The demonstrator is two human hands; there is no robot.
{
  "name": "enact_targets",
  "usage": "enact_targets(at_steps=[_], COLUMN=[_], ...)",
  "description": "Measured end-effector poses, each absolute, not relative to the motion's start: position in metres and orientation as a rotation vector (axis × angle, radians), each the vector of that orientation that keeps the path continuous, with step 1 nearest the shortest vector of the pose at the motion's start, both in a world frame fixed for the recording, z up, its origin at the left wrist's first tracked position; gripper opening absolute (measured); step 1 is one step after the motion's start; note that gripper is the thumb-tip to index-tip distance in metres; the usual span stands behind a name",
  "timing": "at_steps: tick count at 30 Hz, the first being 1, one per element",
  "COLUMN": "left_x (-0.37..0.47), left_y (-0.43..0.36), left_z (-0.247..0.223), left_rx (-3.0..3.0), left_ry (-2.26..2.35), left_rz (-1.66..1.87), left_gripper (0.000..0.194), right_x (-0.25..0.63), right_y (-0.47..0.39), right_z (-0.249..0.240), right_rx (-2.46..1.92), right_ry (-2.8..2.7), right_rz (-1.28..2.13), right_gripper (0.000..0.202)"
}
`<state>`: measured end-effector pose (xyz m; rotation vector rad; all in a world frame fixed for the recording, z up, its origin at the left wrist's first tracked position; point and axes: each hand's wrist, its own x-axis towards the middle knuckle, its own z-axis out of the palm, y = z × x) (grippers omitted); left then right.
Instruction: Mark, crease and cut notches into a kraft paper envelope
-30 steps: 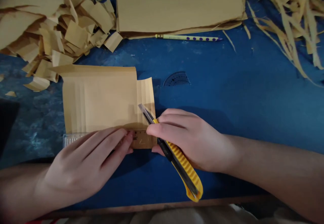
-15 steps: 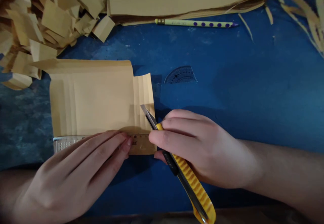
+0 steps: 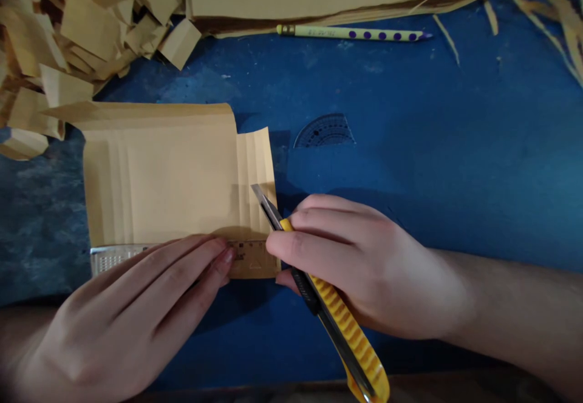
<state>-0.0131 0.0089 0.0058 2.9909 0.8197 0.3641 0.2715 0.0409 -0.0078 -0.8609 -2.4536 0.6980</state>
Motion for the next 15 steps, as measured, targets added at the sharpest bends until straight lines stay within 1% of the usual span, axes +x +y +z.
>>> enact_targets(at_steps=[15], left_x=[-0.0115], left_y=[0.0068], left_z=[0.003], left_rx=[2.937], left_ry=[0.84], left_rz=[0.412], left_gripper=[0.026], right_x=[0.2709], right_y=[0.0402], right_z=[-0.0051], right_rx=[-0.893], right_ry=[-2.448], right_rz=[0.671], right_gripper=[0.013])
